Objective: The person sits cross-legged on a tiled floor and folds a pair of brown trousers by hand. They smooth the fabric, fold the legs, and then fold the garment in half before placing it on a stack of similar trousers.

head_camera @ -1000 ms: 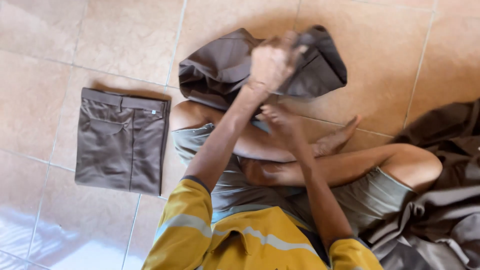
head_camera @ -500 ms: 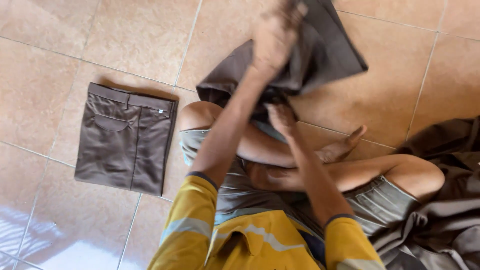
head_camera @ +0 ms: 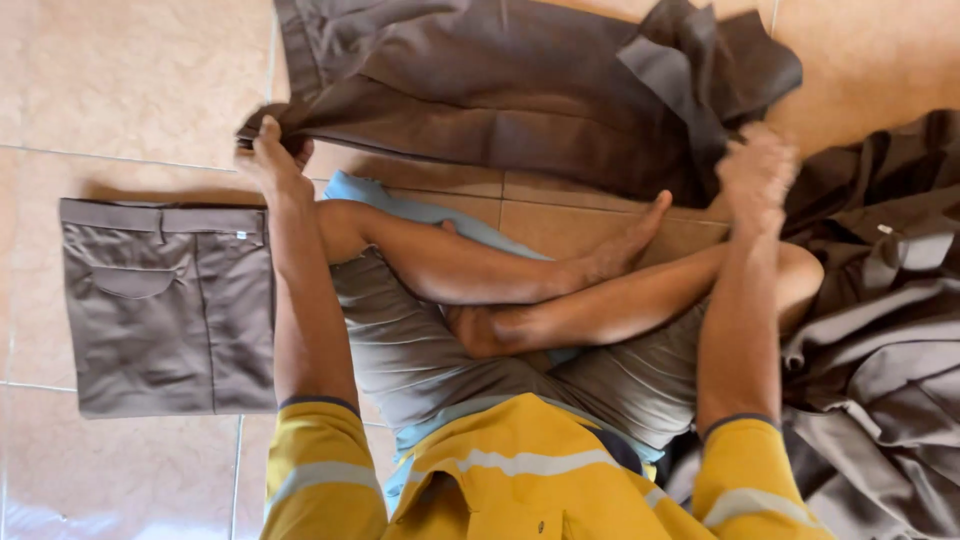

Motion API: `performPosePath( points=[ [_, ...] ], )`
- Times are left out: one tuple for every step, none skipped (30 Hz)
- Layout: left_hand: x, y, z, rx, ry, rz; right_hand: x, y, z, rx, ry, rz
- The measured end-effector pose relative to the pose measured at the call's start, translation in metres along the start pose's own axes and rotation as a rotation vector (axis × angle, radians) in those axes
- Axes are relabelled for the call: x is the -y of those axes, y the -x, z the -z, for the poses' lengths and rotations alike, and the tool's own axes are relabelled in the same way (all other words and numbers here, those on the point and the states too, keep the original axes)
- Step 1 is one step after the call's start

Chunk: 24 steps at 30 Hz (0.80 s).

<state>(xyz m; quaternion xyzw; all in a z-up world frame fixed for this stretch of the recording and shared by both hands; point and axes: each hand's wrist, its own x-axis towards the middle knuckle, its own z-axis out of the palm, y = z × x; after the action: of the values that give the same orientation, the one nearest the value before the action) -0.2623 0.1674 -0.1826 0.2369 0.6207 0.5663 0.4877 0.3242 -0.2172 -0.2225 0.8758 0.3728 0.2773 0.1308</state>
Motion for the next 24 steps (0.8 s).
performPosePath(
  points=[
    [0.019, -0.021, 0.008, 0.012, 0.120, 0.039, 0.020, -0.004, 0.041, 0.120, -0.385, -0.026],
    [0.007, -0.009, 0.005, 0.016, 0.119, 0.042, 0.036, -0.005, 0.037, 0.121, -0.381, -0.030],
    [-0.005, 0.002, 0.003, -0.002, 0.115, 0.052, 0.052, -0.007, 0.033, 0.087, -0.607, 0.077],
    [-0.015, 0.014, 0.003, -0.023, 0.107, 0.064, 0.069, -0.006, 0.028, 0.055, -0.832, 0.186],
    [-0.011, 0.007, 0.005, -0.020, 0.102, 0.069, 0.078, -0.001, 0.055, 0.061, -0.828, 0.183],
    [-0.005, 0.001, 0.011, -0.040, 0.133, 0.071, 0.087, 0.004, 0.082, 0.159, -0.900, 0.329],
    [0.000, -0.006, 0.017, -0.060, 0.165, 0.073, 0.097, 0.009, 0.110, 0.258, -0.969, 0.475],
    [-0.004, -0.001, 0.019, -0.065, 0.161, 0.076, 0.106, 0.017, 0.118, 0.264, -0.969, 0.478],
    [-0.009, 0.005, 0.021, -0.050, 0.154, 0.093, 0.115, 0.025, 0.126, 0.371, -0.818, 0.542],
    [-0.014, 0.010, 0.023, -0.036, 0.147, 0.109, 0.125, 0.033, 0.134, 0.475, -0.665, 0.603],
    [-0.032, 0.031, 0.016, -0.042, 0.143, 0.111, 0.132, 0.035, 0.123, 0.481, -0.666, 0.608],
    [-0.050, 0.051, 0.008, -0.109, 0.155, 0.147, 0.140, 0.036, 0.112, 0.537, -0.621, 0.660],
    [-0.069, 0.072, 0.000, -0.176, 0.168, 0.185, 0.148, 0.038, 0.101, 0.593, -0.575, 0.712],
    [-0.068, 0.070, 0.000, -0.182, 0.166, 0.183, 0.147, 0.035, 0.102, 0.595, -0.578, 0.718],
    [-0.066, 0.067, 0.000, -0.181, 0.183, 0.178, 0.145, 0.032, 0.103, 0.523, -0.621, 0.682],
    [-0.063, 0.065, 0.000, -0.181, 0.198, 0.177, 0.143, 0.030, 0.103, 0.456, -0.661, 0.645],
    [-0.066, 0.065, 0.001, -0.187, 0.194, 0.180, 0.138, 0.027, 0.109, 0.462, -0.662, 0.650],
    [-0.067, 0.066, 0.000, -0.195, 0.198, 0.184, 0.131, 0.023, 0.115, 0.395, -0.816, 0.578],
    [-0.069, 0.068, -0.001, -0.204, 0.203, 0.187, 0.123, 0.019, 0.120, 0.326, -0.966, 0.501],
    [-0.069, 0.068, -0.002, -0.203, 0.202, 0.190, 0.120, 0.017, 0.124, 0.328, -0.963, 0.500],
    [-0.070, 0.069, -0.002, -0.205, 0.214, 0.188, 0.117, 0.014, 0.128, 0.290, -1.034, 0.488],
    [-0.071, 0.069, -0.003, -0.207, 0.226, 0.184, 0.114, 0.013, 0.133, 0.250, -1.106, 0.474],
    [-0.071, 0.071, -0.003, -0.205, 0.224, 0.186, 0.114, 0.012, 0.134, 0.251, -1.105, 0.472],
    [-0.072, 0.073, -0.003, -0.208, 0.233, 0.191, 0.115, 0.011, 0.135, 0.238, -1.114, 0.483]
  ],
)
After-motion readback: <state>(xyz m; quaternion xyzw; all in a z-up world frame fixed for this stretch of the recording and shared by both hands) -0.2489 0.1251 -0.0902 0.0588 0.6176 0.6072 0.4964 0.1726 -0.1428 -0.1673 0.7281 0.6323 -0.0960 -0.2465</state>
